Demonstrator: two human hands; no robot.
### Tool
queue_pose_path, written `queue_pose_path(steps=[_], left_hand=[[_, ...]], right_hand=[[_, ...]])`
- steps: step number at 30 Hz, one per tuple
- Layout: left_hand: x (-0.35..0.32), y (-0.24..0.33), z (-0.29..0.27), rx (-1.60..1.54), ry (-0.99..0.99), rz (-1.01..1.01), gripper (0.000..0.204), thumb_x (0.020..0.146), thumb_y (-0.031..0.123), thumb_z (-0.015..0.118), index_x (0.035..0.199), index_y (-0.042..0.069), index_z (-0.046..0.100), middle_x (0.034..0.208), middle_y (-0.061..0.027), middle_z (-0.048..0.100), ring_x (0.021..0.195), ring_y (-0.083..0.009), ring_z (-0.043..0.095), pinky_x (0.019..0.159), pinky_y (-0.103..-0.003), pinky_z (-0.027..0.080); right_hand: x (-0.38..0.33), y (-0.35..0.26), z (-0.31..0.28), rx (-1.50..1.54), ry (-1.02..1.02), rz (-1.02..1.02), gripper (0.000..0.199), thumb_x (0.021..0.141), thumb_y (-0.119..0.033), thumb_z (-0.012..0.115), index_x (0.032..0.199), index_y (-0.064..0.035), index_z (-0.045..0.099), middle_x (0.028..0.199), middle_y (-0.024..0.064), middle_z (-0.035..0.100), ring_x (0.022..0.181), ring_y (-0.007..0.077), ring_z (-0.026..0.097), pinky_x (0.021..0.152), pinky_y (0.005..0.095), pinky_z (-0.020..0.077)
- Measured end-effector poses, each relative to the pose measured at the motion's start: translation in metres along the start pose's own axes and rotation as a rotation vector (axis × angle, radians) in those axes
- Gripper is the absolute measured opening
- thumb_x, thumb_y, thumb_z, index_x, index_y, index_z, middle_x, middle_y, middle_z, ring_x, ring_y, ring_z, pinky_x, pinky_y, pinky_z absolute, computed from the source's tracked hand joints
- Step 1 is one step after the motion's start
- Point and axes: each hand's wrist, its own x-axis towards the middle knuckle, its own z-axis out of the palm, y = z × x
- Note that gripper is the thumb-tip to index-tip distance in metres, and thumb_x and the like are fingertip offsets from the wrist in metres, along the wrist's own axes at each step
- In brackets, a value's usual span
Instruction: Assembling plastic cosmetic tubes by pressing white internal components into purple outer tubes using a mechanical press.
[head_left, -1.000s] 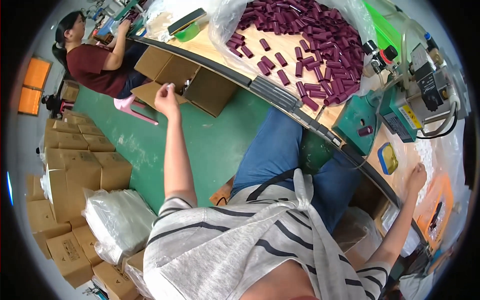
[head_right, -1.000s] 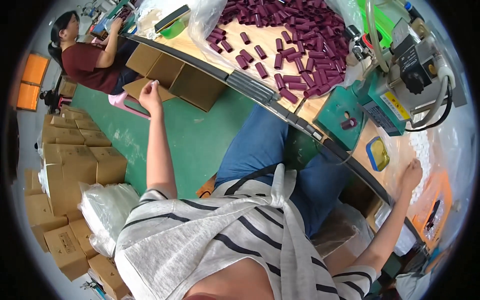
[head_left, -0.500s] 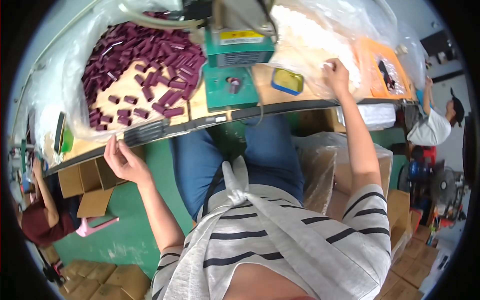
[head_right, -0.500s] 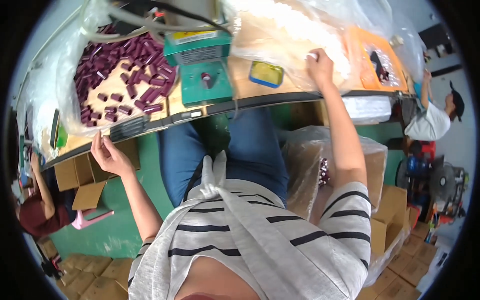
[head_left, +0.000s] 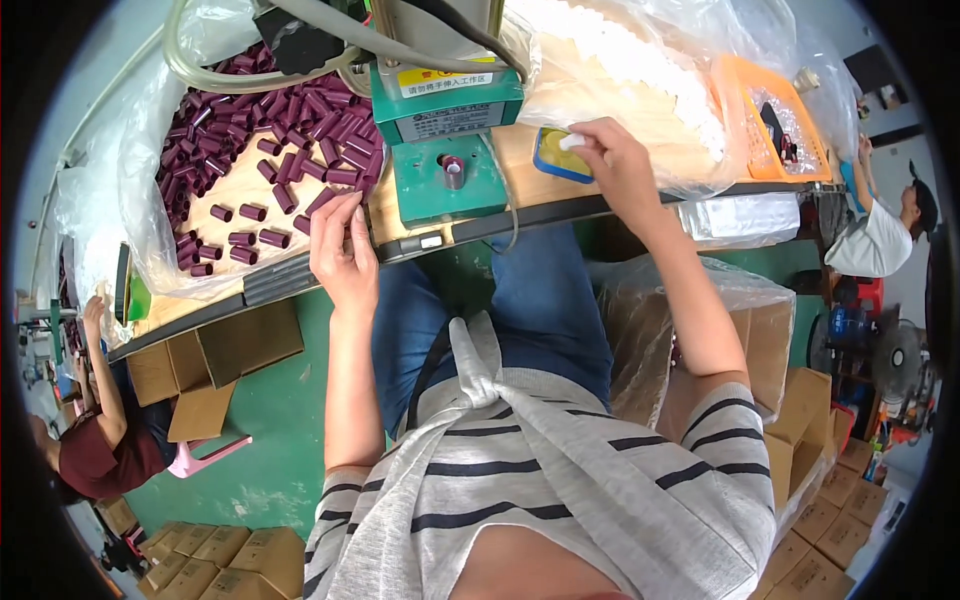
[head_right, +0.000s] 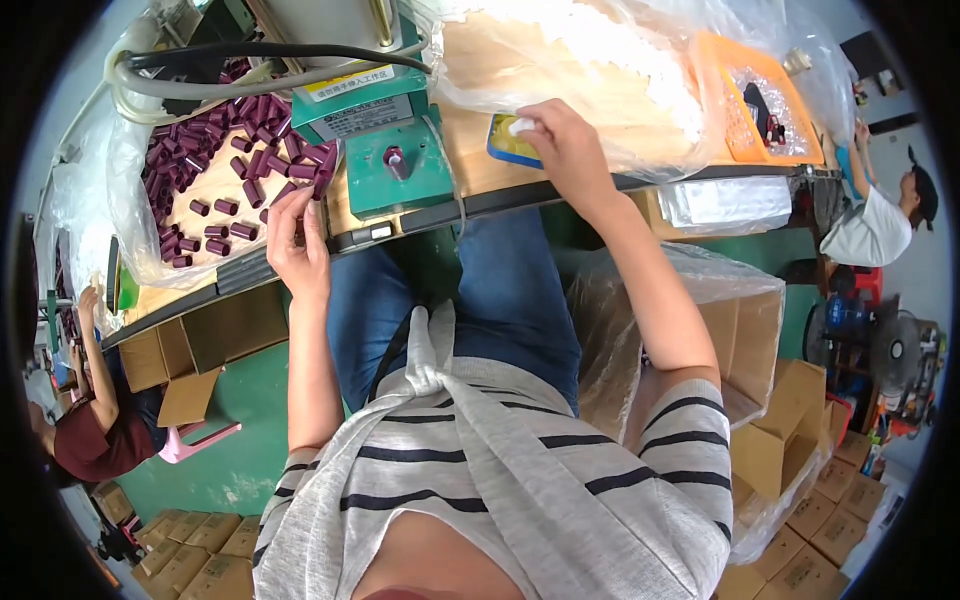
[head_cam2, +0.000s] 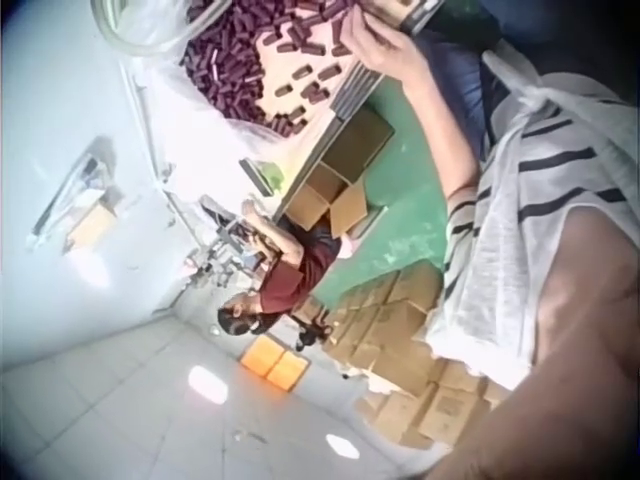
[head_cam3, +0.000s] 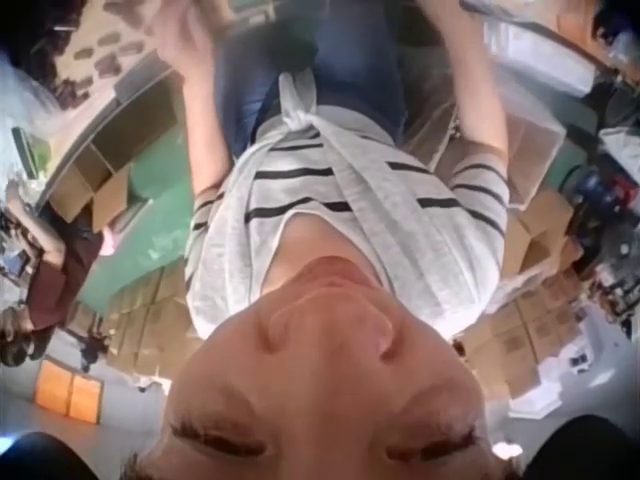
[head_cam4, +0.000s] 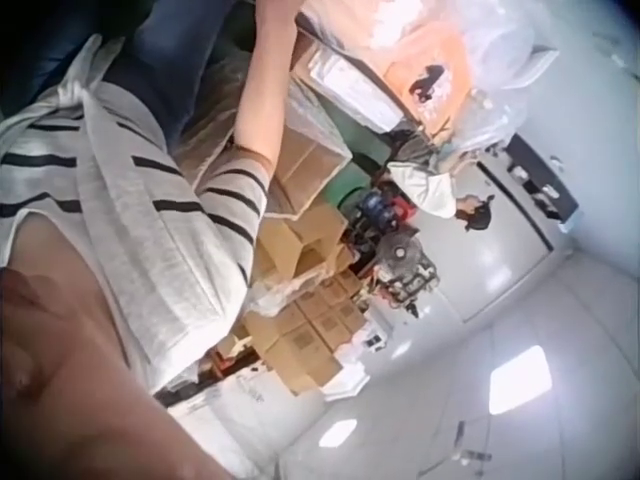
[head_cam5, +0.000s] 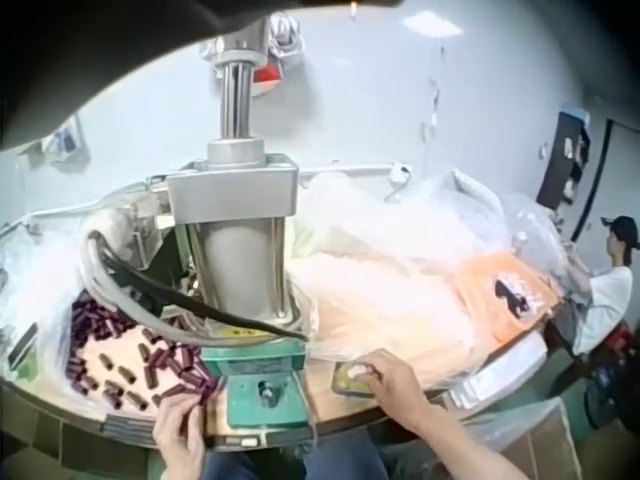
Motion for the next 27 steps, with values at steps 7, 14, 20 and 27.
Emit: queue_pose_path(steps=[7, 14, 20, 27], left_hand=[[0.001, -0.004, 0.001, 0.025, 0.001, 0.015, 0.017, 0.094, -0.005, 0.066, 0.11, -0.001, 0.072, 0.106, -0.0156, 0.069, 0.097, -0.0312, 0.068, 0.087, -0.038, 0.055], [-0.002, -0.005, 0.001, 0.022, 0.017, -0.002, 0.019, 0.093, -0.007, 0.065, 0.109, 0.0, 0.072, 0.106, -0.0151, 0.069, 0.097, -0.0311, 0.068, 0.087, -0.038, 0.055], [-0.003, -0.009, 0.005, 0.06, 0.036, 0.022, 0.021, 0.09, -0.008, 0.067, 0.109, 0.001, 0.071, 0.106, -0.0146, 0.069, 0.096, -0.032, 0.068, 0.085, -0.038, 0.055], [-0.004, -0.012, 0.006, 0.082, 0.052, 0.031, 0.022, 0.089, -0.007, 0.068, 0.108, 0.002, 0.071, 0.106, -0.0137, 0.069, 0.096, -0.0324, 0.068, 0.084, -0.039, 0.055]], right_hand=[[0.002, 0.009, 0.024, -0.08, -0.09, -0.138, 0.018, 0.089, -0.002, 0.068, 0.107, -0.0017, 0.068, 0.098, 0.0145, 0.064, 0.095, 0.0349, 0.063, 0.085, 0.0403, 0.0515], [0.0, -0.031, 0.028, 0.126, 0.121, 0.033, 0.018, 0.094, 0.003, 0.065, 0.112, -0.0012, 0.068, 0.098, 0.0068, 0.064, 0.089, 0.0165, 0.062, 0.082, 0.0283, 0.0493], [0.001, -0.081, 0.066, 0.566, 0.12, 0.017, 0.021, 0.091, 0.001, 0.071, 0.112, -0.0014, 0.07, 0.094, 0.0069, 0.062, 0.078, 0.0131, 0.057, 0.074, 0.0253, 0.0485], [0.005, -0.093, 0.082, 0.393, 0.022, -0.047, 0.023, 0.093, -0.002, 0.069, 0.116, -0.0048, 0.072, 0.095, 0.0091, 0.063, 0.08, 0.0183, 0.062, 0.074, 0.0299, 0.0503]])
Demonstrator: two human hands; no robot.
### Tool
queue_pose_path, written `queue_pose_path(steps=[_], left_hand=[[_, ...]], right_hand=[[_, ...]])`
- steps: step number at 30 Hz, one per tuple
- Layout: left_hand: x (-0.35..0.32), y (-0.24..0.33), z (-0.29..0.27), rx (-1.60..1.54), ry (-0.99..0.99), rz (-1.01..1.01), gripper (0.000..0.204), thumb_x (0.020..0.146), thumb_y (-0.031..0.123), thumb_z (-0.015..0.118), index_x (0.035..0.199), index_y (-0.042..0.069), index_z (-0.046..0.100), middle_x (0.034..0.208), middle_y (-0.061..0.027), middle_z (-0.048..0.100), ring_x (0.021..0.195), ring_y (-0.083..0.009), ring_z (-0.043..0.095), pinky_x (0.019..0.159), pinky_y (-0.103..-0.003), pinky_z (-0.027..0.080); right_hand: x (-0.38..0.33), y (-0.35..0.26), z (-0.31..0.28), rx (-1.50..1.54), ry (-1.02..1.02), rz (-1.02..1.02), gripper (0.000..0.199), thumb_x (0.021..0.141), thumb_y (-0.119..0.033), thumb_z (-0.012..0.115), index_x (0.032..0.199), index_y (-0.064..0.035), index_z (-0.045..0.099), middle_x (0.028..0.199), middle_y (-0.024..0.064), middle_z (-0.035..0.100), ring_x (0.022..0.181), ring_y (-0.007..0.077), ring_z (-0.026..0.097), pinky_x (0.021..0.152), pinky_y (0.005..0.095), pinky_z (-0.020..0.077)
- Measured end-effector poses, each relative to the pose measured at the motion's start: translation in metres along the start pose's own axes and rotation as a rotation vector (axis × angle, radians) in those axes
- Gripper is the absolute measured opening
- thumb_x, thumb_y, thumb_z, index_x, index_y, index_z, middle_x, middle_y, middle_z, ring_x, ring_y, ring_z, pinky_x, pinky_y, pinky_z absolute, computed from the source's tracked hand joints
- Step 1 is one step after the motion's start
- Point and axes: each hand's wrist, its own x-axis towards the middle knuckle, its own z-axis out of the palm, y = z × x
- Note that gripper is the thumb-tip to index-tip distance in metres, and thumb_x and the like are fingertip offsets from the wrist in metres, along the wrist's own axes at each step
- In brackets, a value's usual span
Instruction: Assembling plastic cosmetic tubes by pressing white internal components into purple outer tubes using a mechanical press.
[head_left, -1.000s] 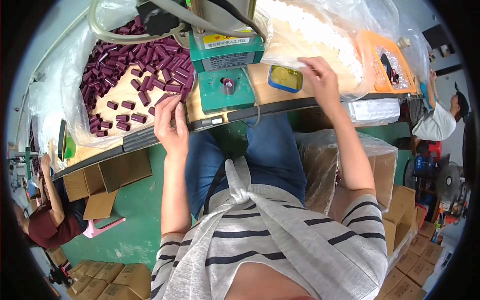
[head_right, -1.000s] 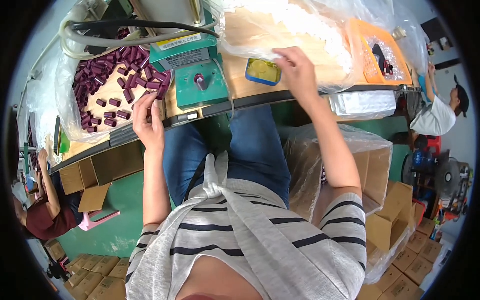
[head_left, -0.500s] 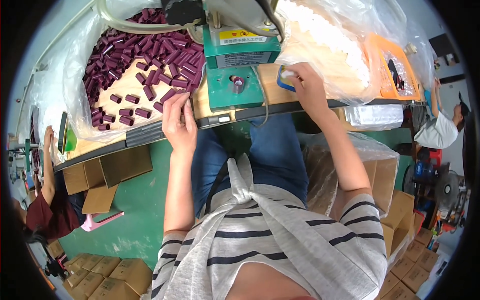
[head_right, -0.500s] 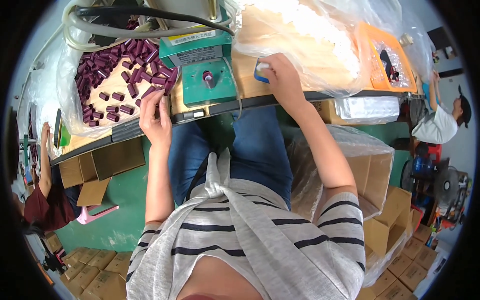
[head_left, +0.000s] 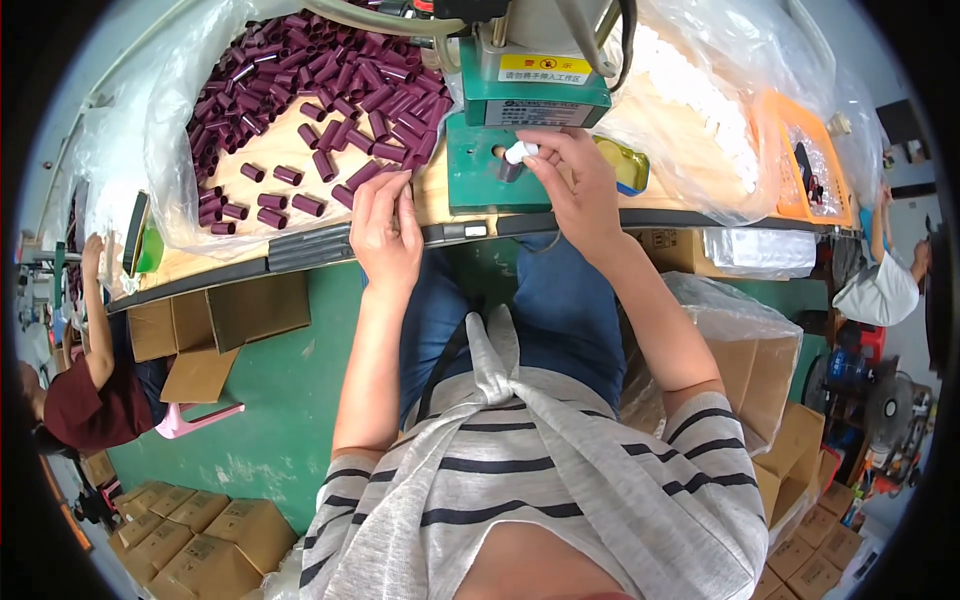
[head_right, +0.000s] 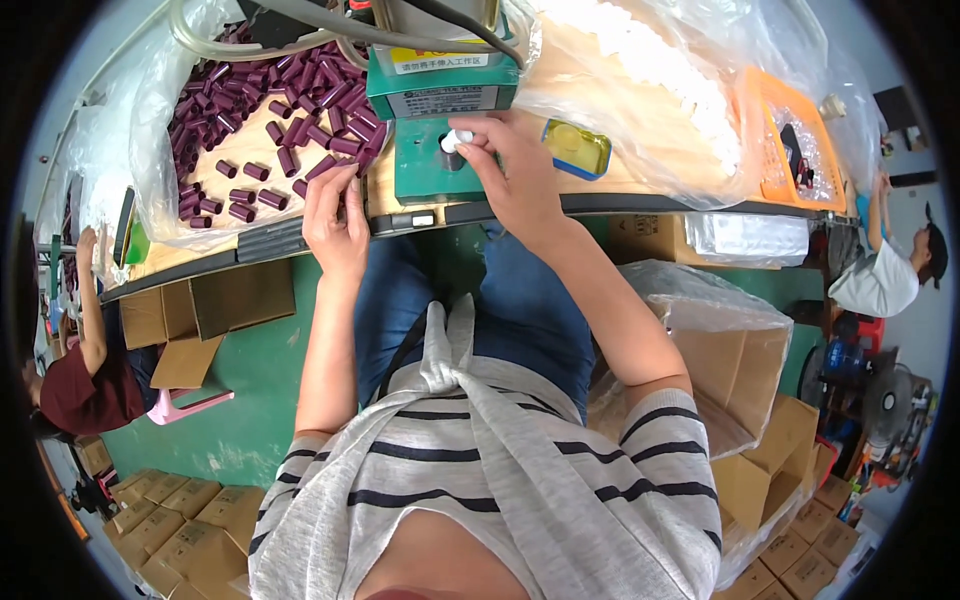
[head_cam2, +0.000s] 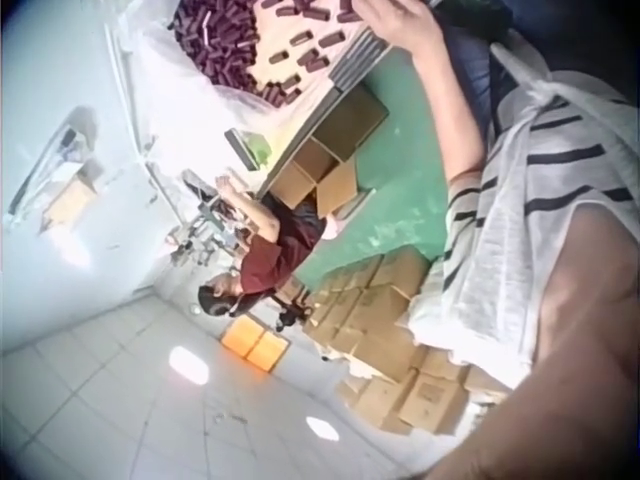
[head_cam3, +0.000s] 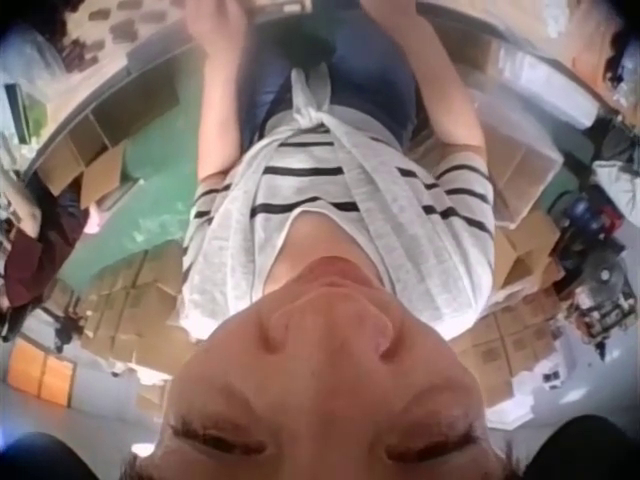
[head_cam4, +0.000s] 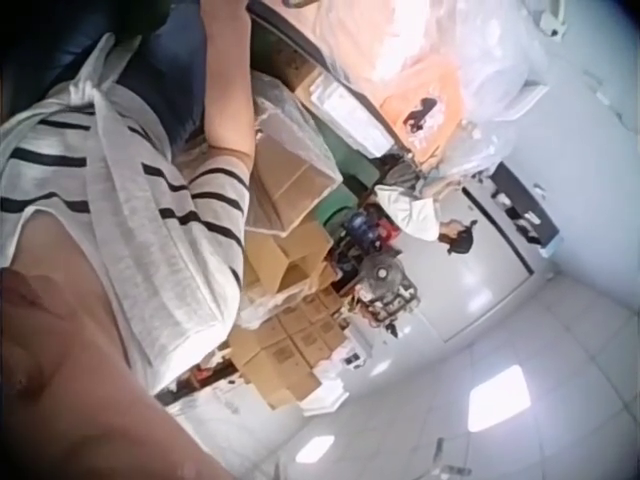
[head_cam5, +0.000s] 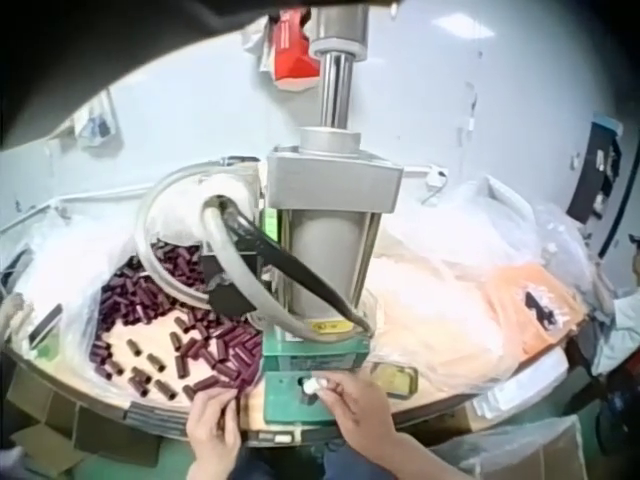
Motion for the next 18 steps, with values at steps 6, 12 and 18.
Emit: queue_pose_path(steps=[6, 12, 18], left_hand=[[0.0, 0.002, 0.001, 0.037, 0.015, -0.009, 0.02, 0.089, -0.005, 0.069, 0.107, 0.003, 0.072, 0.105, -0.0114, 0.069, 0.096, -0.0309, 0.068, 0.084, -0.039, 0.056], [-0.003, 0.0, 0.003, 0.087, 0.043, 0.016, 0.019, 0.089, -0.001, 0.07, 0.107, 0.005, 0.073, 0.103, -0.0103, 0.069, 0.094, -0.0303, 0.067, 0.083, -0.04, 0.054], [-0.001, -0.002, 0.01, 0.227, 0.106, 0.085, 0.018, 0.088, 0.003, 0.071, 0.106, 0.007, 0.072, 0.1, -0.0079, 0.068, 0.09, -0.0284, 0.066, 0.078, -0.039, 0.05]], right_hand=[[-0.001, -0.001, 0.003, -0.147, -0.047, -0.141, 0.028, 0.093, 0.0, 0.067, 0.121, -0.0068, 0.07, 0.11, 0.0126, 0.065, 0.103, 0.0289, 0.063, 0.086, 0.0355, 0.0534], [-0.005, -0.002, 0.007, -0.214, -0.072, -0.223, 0.03, 0.095, 0.001, 0.064, 0.123, -0.0056, 0.069, 0.119, 0.015, 0.062, 0.112, 0.0306, 0.06, 0.096, 0.0371, 0.0497], [-0.019, 0.004, 0.002, -0.183, 0.127, -0.063, 0.035, 0.099, -0.007, 0.062, 0.133, -0.0022, 0.061, 0.122, 0.0174, 0.057, 0.104, 0.0291, 0.061, 0.089, 0.0349, 0.0516]])
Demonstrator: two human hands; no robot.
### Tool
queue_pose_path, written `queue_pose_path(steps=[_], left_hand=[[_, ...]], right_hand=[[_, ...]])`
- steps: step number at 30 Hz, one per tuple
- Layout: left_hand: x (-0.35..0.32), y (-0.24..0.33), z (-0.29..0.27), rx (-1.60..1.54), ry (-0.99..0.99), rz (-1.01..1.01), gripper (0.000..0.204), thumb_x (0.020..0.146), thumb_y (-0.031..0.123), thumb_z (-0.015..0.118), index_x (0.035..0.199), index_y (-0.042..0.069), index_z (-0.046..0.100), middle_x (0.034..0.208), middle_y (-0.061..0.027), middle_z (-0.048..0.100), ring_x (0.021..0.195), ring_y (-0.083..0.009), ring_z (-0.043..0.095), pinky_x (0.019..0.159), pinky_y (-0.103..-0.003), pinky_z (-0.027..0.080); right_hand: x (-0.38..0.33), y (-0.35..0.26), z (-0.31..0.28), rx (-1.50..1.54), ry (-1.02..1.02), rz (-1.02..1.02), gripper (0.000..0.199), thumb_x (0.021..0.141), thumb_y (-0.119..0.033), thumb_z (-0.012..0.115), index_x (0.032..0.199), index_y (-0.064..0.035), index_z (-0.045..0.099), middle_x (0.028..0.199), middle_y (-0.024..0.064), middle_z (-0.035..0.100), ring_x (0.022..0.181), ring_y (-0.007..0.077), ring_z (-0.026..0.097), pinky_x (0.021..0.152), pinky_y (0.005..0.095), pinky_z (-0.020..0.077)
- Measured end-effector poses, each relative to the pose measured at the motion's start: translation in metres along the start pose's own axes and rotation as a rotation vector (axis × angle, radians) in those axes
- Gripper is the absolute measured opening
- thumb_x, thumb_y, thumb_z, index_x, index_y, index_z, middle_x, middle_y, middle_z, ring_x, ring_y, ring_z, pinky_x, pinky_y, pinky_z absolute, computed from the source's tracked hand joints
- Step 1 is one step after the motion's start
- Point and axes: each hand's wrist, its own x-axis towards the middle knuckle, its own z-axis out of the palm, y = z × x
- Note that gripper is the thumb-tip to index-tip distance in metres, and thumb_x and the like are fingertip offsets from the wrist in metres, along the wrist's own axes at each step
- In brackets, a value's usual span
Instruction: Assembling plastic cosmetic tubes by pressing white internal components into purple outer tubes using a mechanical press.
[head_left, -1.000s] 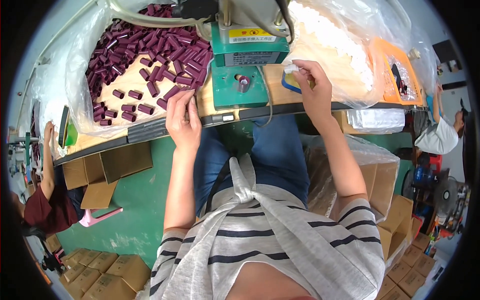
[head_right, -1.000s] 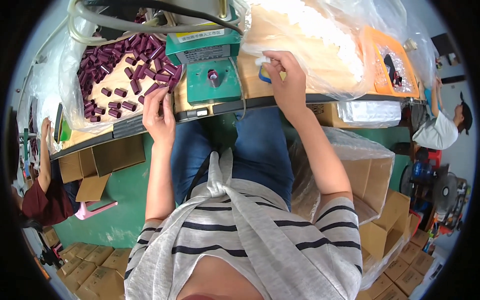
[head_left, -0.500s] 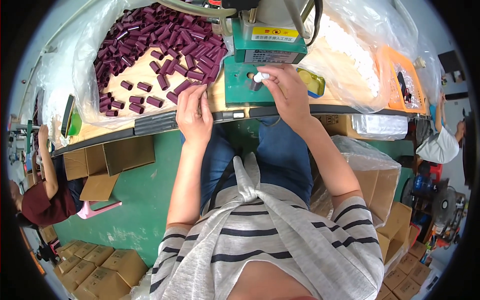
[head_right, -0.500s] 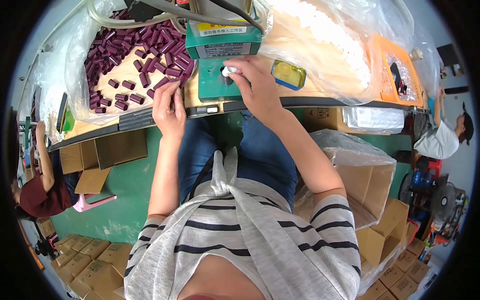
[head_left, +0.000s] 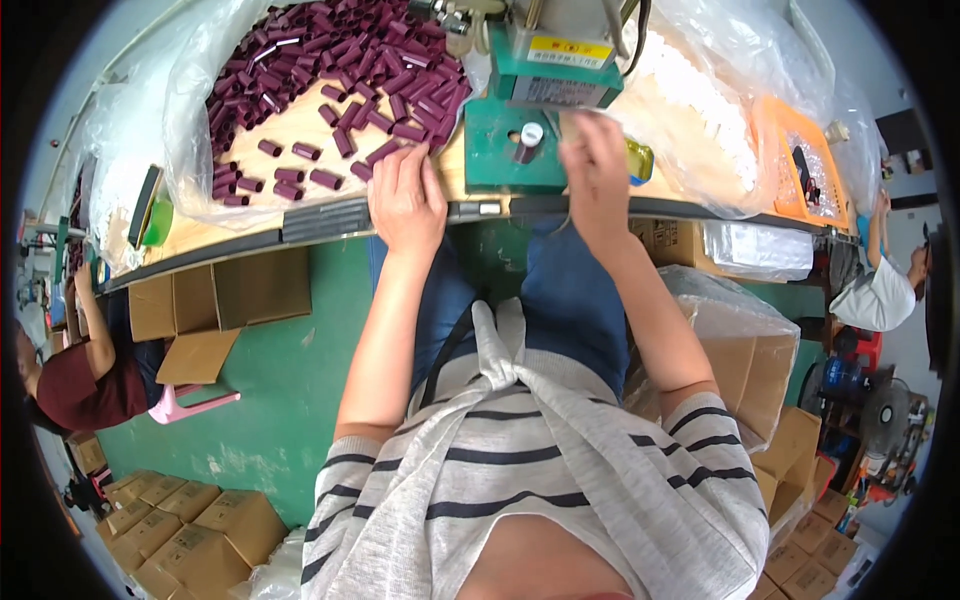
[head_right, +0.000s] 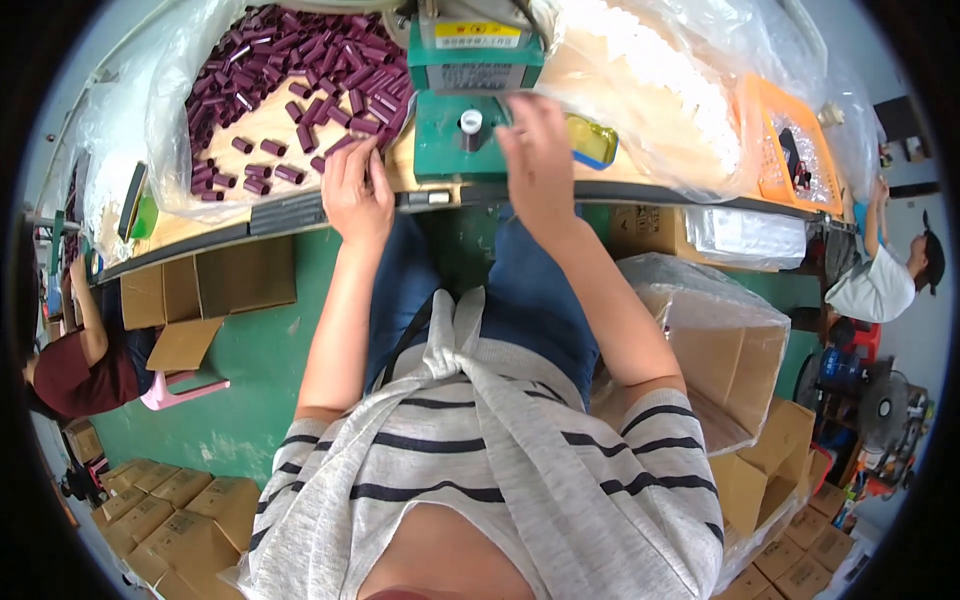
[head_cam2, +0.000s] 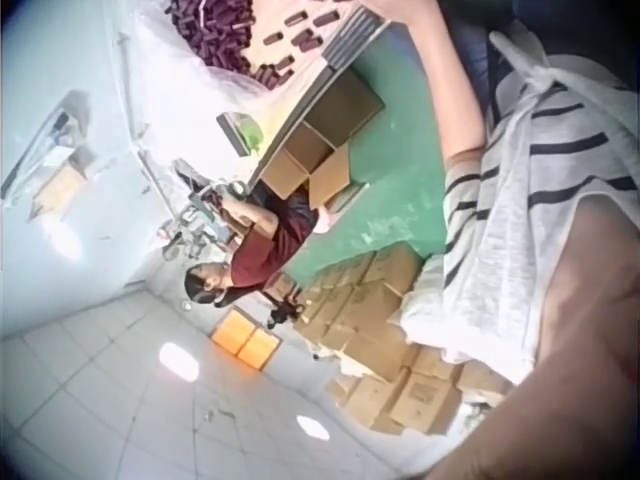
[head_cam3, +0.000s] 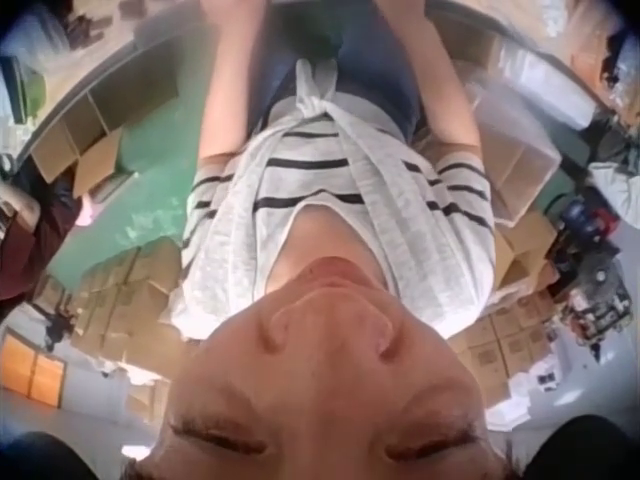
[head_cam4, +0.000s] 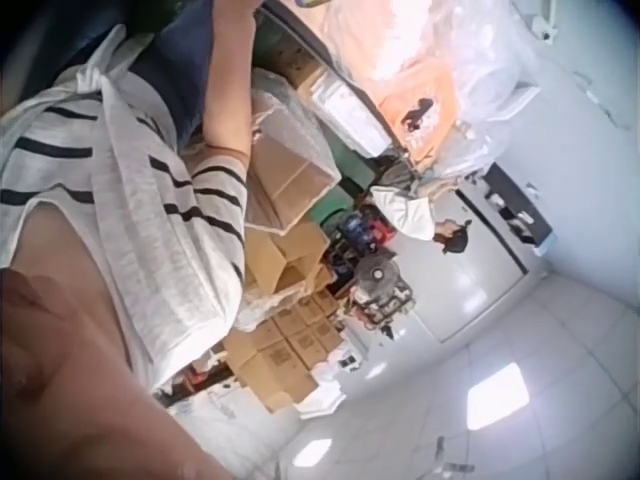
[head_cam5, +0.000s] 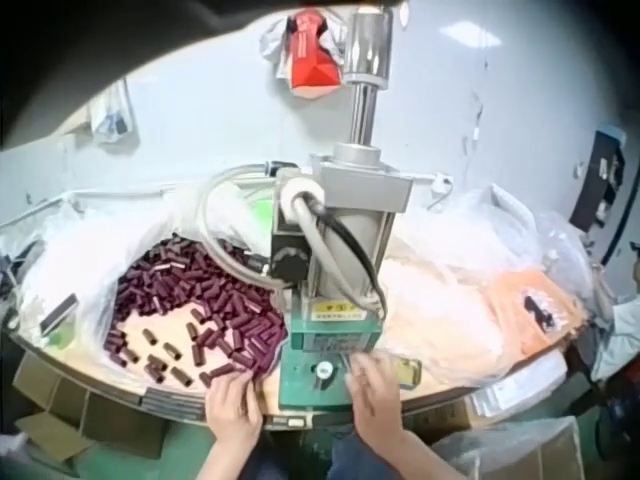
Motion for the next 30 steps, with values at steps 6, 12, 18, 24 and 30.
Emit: queue_pose_path(steps=[6, 12, 18, 24, 30], left_hand=[[0.004, 0.002, 0.003, 0.063, 0.015, 0.028, 0.016, 0.09, 0.008, 0.069, 0.106, 0.008, 0.07, 0.099, -0.0065, 0.067, 0.09, -0.0273, 0.063, 0.075, -0.04, 0.045], [0.0, 0.002, -0.001, 0.061, -0.017, 0.029, 0.018, 0.09, 0.008, 0.069, 0.108, 0.008, 0.071, 0.101, -0.0068, 0.067, 0.093, -0.028, 0.063, 0.078, -0.041, 0.047], [0.0, 0.002, 0.0, 0.076, -0.008, 0.032, 0.017, 0.09, 0.008, 0.07, 0.107, 0.009, 0.072, 0.101, -0.0057, 0.068, 0.093, -0.027, 0.063, 0.078, -0.04, 0.046], [0.0, 0.003, 0.001, 0.093, -0.032, -0.005, 0.018, 0.09, 0.007, 0.071, 0.107, 0.011, 0.073, 0.103, -0.0038, 0.069, 0.097, -0.0258, 0.065, 0.084, -0.039, 0.047], [0.0, 0.002, 0.0, 0.093, -0.024, 0.02, 0.016, 0.09, 0.009, 0.07, 0.107, 0.01, 0.072, 0.101, -0.005, 0.068, 0.094, -0.0266, 0.063, 0.079, -0.04, 0.045]], right_hand=[[-0.024, 0.003, -0.032, 0.047, 0.15, 0.066, 0.029, 0.101, -0.005, 0.061, 0.129, -0.0054, 0.068, 0.12, 0.0067, 0.059, 0.09, 0.0121, 0.053, 0.077, 0.0246, 0.046], [-0.046, 0.012, -0.052, 0.025, 0.234, 0.104, 0.026, 0.101, -0.005, 0.062, 0.126, -0.0055, 0.07, 0.116, 0.0046, 0.059, 0.088, 0.0099, 0.051, 0.074, 0.0229, 0.0427], [-0.062, 0.023, -0.049, 0.099, 0.246, 0.164, 0.024, 0.1, -0.002, 0.062, 0.123, -0.0042, 0.071, 0.108, 0.0025, 0.059, 0.084, 0.0077, 0.05, 0.071, 0.0222, 0.0412], [-0.059, 0.016, -0.042, 0.067, 0.19, 0.188, 0.025, 0.103, -0.001, 0.06, 0.126, -0.0022, 0.069, 0.112, 0.0003, 0.057, 0.091, 0.0055, 0.05, 0.079, 0.0196, 0.0421], [-0.03, 0.0, -0.015, 0.111, 0.096, 0.08, 0.027, 0.095, -0.008, 0.071, 0.121, -0.0032, 0.069, 0.106, 0.0063, 0.062, 0.082, 0.0144, 0.056, 0.071, 0.0282, 0.0465]])
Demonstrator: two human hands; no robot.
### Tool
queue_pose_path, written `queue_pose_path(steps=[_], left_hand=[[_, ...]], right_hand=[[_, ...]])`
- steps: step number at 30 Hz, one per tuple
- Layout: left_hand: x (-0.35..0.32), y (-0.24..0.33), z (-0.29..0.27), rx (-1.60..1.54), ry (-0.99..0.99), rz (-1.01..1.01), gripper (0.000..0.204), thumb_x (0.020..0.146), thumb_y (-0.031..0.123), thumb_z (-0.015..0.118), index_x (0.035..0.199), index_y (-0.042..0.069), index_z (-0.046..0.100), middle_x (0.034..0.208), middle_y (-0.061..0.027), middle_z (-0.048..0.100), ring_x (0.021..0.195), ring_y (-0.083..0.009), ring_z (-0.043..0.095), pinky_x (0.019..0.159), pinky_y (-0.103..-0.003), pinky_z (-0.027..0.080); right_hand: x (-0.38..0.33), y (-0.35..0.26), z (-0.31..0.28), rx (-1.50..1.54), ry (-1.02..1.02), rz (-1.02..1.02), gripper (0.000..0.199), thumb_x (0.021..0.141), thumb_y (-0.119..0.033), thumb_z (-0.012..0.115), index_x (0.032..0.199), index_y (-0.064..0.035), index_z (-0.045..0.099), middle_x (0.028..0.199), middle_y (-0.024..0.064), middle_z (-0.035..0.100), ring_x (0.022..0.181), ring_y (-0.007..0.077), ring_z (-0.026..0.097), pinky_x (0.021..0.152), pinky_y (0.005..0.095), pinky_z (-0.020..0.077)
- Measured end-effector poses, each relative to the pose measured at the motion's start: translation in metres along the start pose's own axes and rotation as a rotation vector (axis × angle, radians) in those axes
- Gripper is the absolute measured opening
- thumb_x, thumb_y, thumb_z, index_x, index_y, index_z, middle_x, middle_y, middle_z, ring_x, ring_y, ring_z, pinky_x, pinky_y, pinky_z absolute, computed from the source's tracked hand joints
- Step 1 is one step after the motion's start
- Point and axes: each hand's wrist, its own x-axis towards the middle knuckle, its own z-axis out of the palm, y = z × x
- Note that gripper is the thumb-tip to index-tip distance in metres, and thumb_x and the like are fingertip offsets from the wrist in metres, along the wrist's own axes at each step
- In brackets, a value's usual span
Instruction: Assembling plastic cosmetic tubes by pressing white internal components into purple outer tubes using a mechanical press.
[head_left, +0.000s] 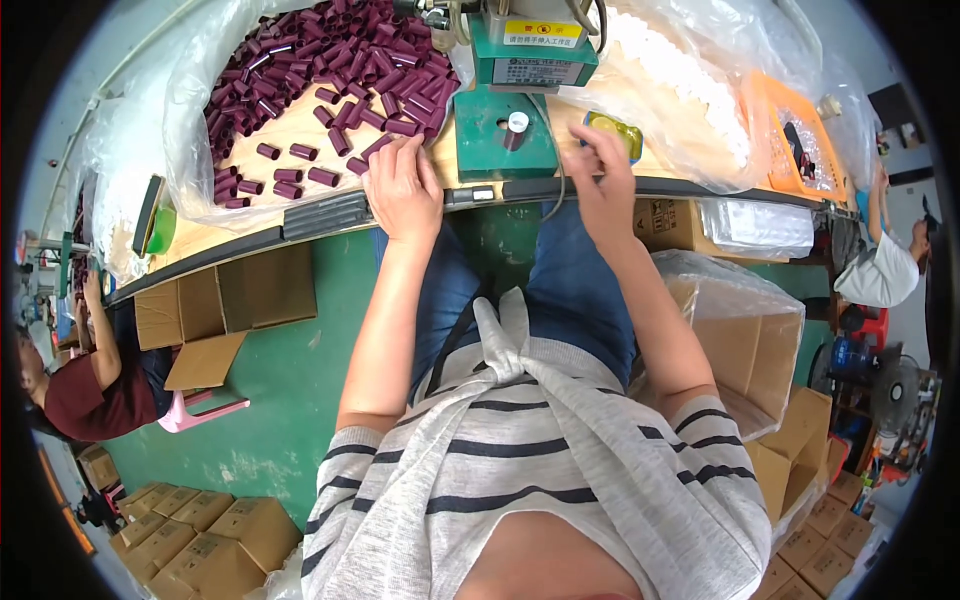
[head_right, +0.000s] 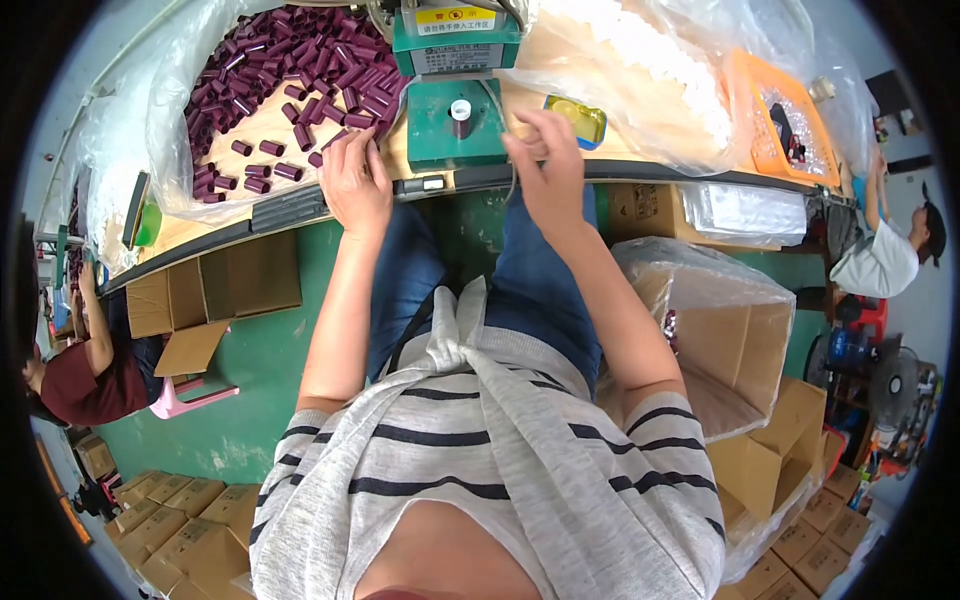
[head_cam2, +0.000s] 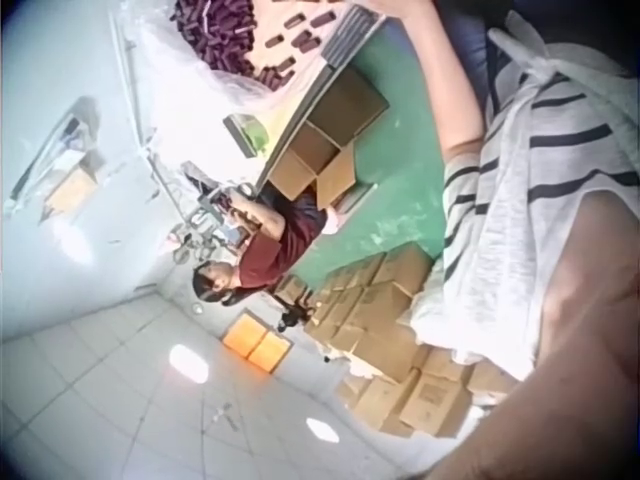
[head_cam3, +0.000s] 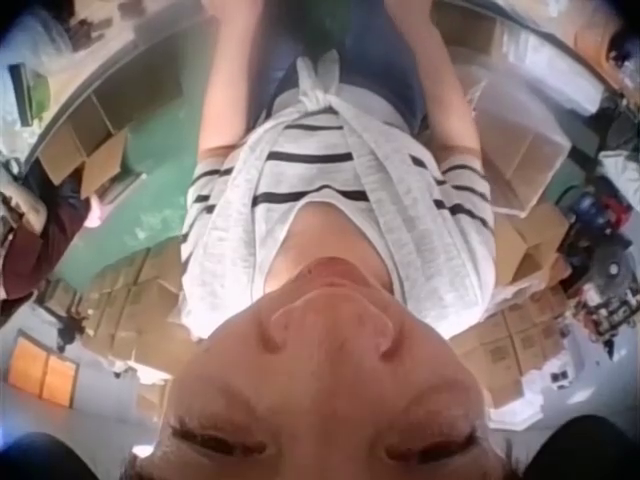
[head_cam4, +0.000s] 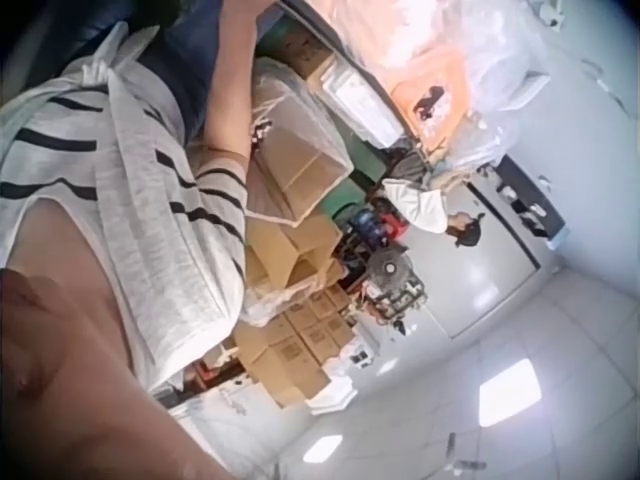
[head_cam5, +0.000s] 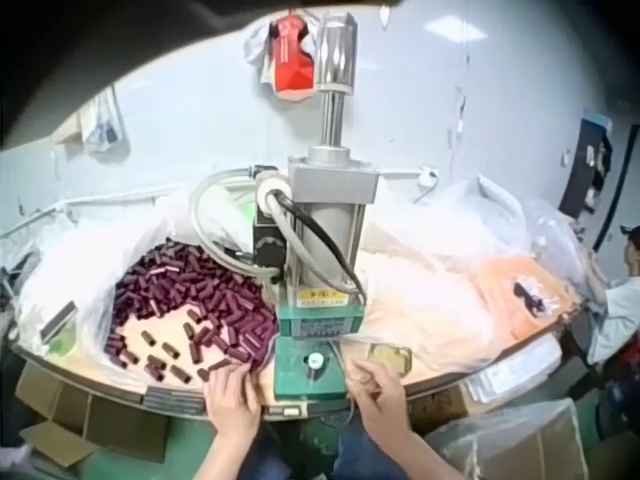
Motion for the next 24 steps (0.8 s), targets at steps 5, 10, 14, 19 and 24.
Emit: queue_pose_path(steps=[5, 10, 14, 19, 24], left_hand=[[0.0, 0.002, -0.001, -0.013, -0.008, -0.01, 0.017, 0.09, 0.008, 0.07, 0.107, 0.01, 0.072, 0.101, -0.0048, 0.068, 0.094, -0.0261, 0.063, 0.08, -0.04, 0.045], [0.001, 0.002, -0.003, -0.021, -0.02, -0.017, 0.017, 0.089, 0.008, 0.07, 0.107, 0.009, 0.073, 0.101, -0.0041, 0.068, 0.093, -0.0256, 0.063, 0.08, -0.039, 0.045], [0.002, 0.003, -0.005, -0.018, -0.03, -0.022, 0.017, 0.089, 0.008, 0.07, 0.106, 0.009, 0.073, 0.102, -0.0039, 0.068, 0.093, -0.0255, 0.063, 0.08, -0.039, 0.045], [0.002, 0.005, -0.003, -0.038, -0.056, -0.041, 0.02, 0.089, 0.005, 0.072, 0.108, 0.01, 0.073, 0.104, -0.004, 0.069, 0.096, -0.0256, 0.064, 0.083, -0.038, 0.046], [0.003, 0.005, -0.007, -0.015, -0.051, -0.047, 0.02, 0.089, 0.006, 0.071, 0.108, 0.011, 0.073, 0.104, -0.0034, 0.069, 0.095, -0.026, 0.063, 0.083, -0.039, 0.046]], right_hand=[[0.028, 0.007, 0.03, -0.143, -0.175, -0.072, 0.043, 0.082, -0.027, 0.086, 0.117, -0.0065, 0.071, 0.088, 0.0082, 0.058, 0.083, 0.0242, 0.055, 0.075, 0.0359, 0.0449], [0.04, 0.015, 0.042, -0.259, -0.341, -0.01, 0.029, 0.084, -0.02, 0.084, 0.107, -0.0046, 0.075, 0.074, 0.0028, 0.055, 0.08, 0.0177, 0.053, 0.074, 0.0332, 0.0418], [0.034, 0.024, 0.052, -0.29, -0.25, -0.117, 0.022, 0.085, -0.023, 0.082, 0.099, -0.0075, 0.076, 0.068, 0.0006, 0.059, 0.074, 0.0181, 0.051, 0.073, 0.0361, 0.0364], [0.033, 0.021, 0.05, -0.381, -0.224, -0.128, 0.022, 0.09, -0.036, 0.077, 0.087, -0.0138, 0.072, 0.075, 0.0007, 0.063, 0.087, 0.023, 0.056, 0.084, 0.0445, 0.0296], [0.036, 0.019, 0.044, -0.327, -0.325, -0.05, 0.024, 0.09, -0.035, 0.077, 0.086, -0.0125, 0.069, 0.077, 0.0003, 0.063, 0.088, 0.0232, 0.056, 0.084, 0.0438, 0.0291]])
